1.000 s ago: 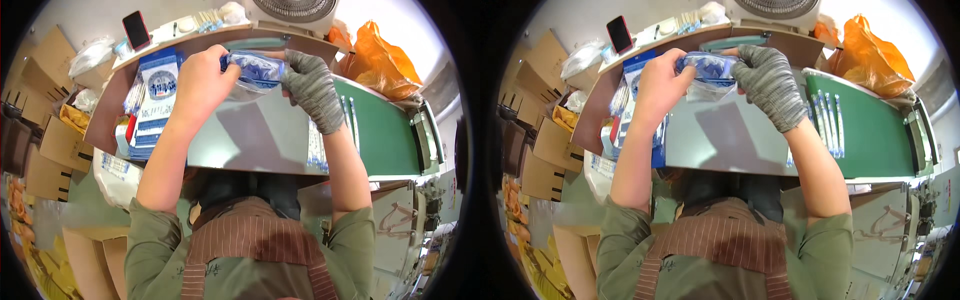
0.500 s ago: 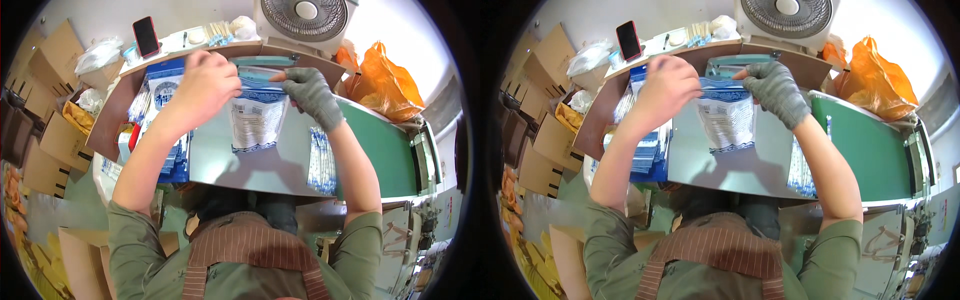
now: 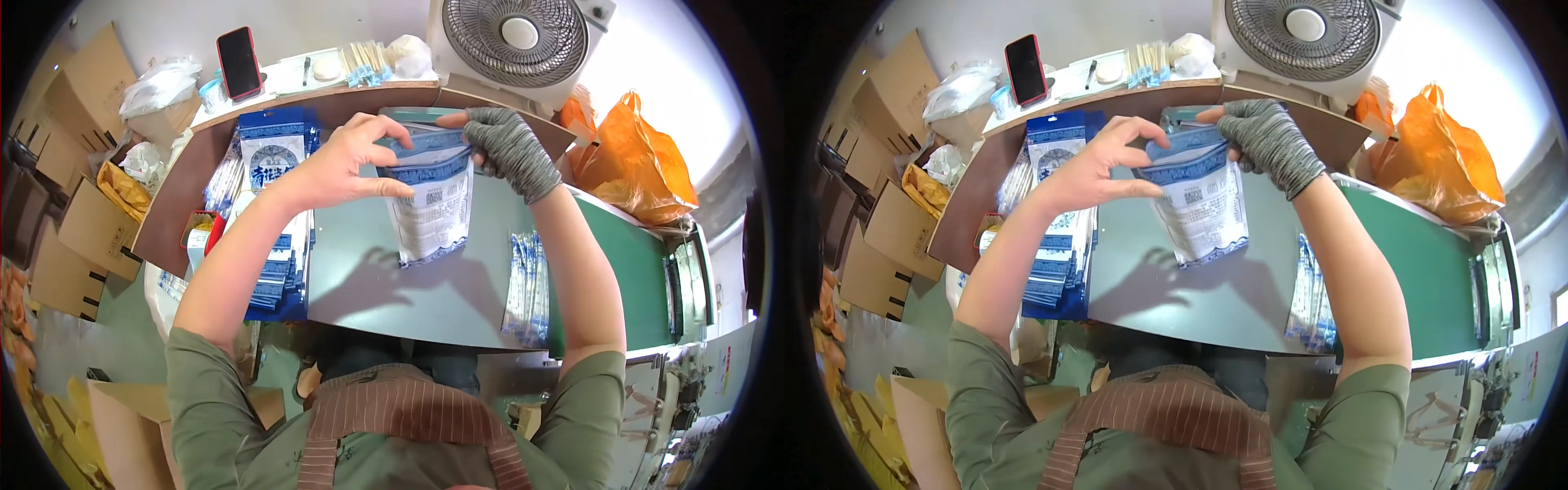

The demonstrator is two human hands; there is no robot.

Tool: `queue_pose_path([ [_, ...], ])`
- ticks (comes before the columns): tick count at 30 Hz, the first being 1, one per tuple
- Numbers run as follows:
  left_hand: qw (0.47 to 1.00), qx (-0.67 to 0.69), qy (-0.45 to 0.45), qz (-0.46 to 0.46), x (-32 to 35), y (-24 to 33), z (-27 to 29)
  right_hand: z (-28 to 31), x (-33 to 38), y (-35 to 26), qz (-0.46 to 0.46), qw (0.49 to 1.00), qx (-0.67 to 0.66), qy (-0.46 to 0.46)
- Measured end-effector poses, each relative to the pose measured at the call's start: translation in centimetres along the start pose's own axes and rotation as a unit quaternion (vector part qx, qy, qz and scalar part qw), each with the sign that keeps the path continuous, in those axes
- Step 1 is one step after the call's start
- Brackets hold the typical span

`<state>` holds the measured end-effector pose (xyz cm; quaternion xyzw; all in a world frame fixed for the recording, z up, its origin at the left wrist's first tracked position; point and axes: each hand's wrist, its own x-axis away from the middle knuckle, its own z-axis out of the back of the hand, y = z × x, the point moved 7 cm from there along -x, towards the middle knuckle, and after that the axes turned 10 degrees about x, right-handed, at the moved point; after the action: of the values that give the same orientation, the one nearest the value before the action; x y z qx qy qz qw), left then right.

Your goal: Manually packaging bundles of stick-like products into plastic bags at a manufacturing station.

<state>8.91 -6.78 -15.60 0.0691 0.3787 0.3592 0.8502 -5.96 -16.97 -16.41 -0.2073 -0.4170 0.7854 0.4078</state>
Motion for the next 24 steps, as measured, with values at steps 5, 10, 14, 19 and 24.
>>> queue_pose_path([
  [5, 0.950, -0.202, 0.233, -0.053, -0.8, -0.2, 5.4, 1.9, -1.8, -3.3, 0.087, 0.989, -0.067, 0.095],
  [10, 0.962, -0.213, 0.093, -0.144, 1.8, 1.8, 3.5, -1.0, 3.8, -2.5, 0.214, 0.965, 0.023, 0.153],
  [14, 0.984, -0.125, -0.125, -0.036, 10.3, 1.7, -6.0, -10.9, 8.2, 8.7, 0.156, 0.969, 0.171, 0.087],
  [19, 0.932, -0.072, -0.313, 0.168, 16.0, -1.2, -13.6, -12.9, 18.7, 15.3, 0.050, 0.965, 0.222, 0.134],
  [24, 0.900, 0.235, -0.266, 0.252, 8.0, 3.7, -16.5, -7.4, 35.3, 26.2, -0.202, 0.784, 0.374, 0.453],
])
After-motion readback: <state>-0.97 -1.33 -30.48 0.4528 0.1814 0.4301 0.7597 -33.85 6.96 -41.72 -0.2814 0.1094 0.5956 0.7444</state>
